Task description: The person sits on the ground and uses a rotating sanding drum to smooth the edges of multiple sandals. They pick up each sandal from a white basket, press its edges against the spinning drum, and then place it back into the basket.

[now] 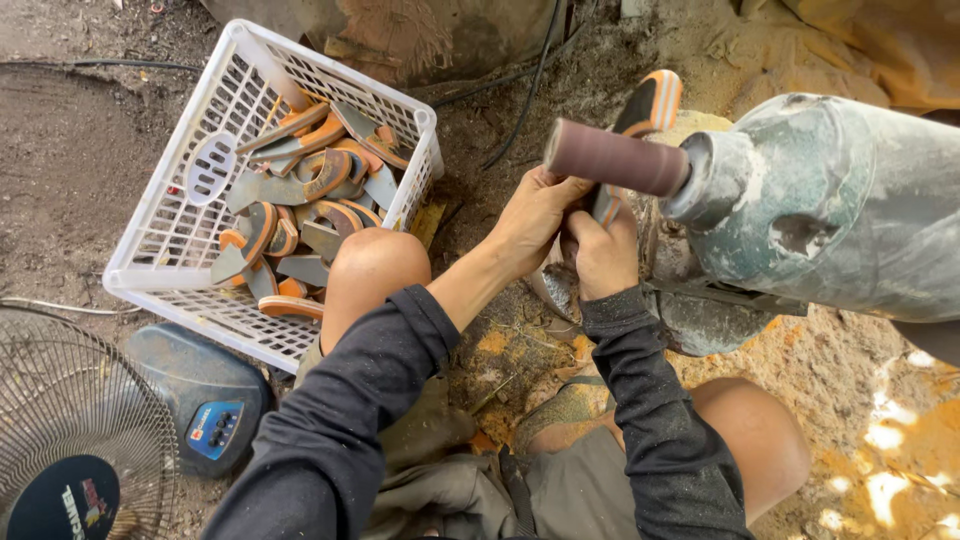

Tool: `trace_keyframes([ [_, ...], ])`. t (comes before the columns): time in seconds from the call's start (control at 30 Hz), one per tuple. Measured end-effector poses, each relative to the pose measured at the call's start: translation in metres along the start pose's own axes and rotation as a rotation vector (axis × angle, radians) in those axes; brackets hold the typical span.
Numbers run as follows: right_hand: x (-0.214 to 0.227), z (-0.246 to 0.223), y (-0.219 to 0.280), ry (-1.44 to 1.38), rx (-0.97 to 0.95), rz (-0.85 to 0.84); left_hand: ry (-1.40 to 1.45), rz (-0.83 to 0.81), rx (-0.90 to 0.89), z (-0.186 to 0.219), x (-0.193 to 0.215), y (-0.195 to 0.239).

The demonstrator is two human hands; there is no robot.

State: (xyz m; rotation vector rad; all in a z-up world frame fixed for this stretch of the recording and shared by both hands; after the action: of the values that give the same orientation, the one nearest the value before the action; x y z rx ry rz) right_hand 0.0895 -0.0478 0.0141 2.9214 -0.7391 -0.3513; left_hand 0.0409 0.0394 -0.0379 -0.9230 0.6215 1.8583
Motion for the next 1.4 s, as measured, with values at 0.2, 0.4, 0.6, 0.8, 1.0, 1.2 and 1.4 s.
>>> trace_keyframes([
  [0.2, 0.016, 0.003, -0.010, 0.403, 0.108, 0.131, -0.038, 0.009, 0.007, 0.008, -0.008, -0.012],
  [0.4, 0.019, -0.001, -0.013, 0.437, 0.141, 0.116, -0.042, -0.021, -0.022, 0.012, -0.014, -0.017],
  [0.6, 0.020, -0.004, -0.017, 0.558, 0.104, 0.140, -0.067, -0.052, -0.026, 0.014, -0.016, -0.023],
  [0.8, 0.017, -0.009, -0.010, 0.435, 0.141, 0.137, -0.086, 0.017, -0.006, 0.009, -0.015, -0.018],
  [1.0, 0.011, -0.001, 0.007, 0.038, 0.007, 0.140, -0.037, 0.053, 0.021, -0.001, -0.019, -0.005],
  [1.2, 0.010, -0.011, 0.023, -0.174, -0.387, -0.036, 0.018, 0.083, 0.062, 0.003, -0.013, 0.016],
  [1.4, -0.005, -0.042, 0.040, 0.231, -0.280, -0.011, 0.095, 0.005, -0.012, 0.013, -0.011, 0.015],
])
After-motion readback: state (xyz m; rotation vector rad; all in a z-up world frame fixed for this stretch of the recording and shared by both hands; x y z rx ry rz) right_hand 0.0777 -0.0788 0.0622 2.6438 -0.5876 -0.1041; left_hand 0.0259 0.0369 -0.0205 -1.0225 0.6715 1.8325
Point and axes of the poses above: each hand's wrist, its own y-axis away from the middle knuckle, its own x-axis out of the back of the hand, z = x × y, the point moved 4 cm from there along -y, towards the middle knuckle, and after that the axes turned 10 degrees about -z, right-handed, at the moved point
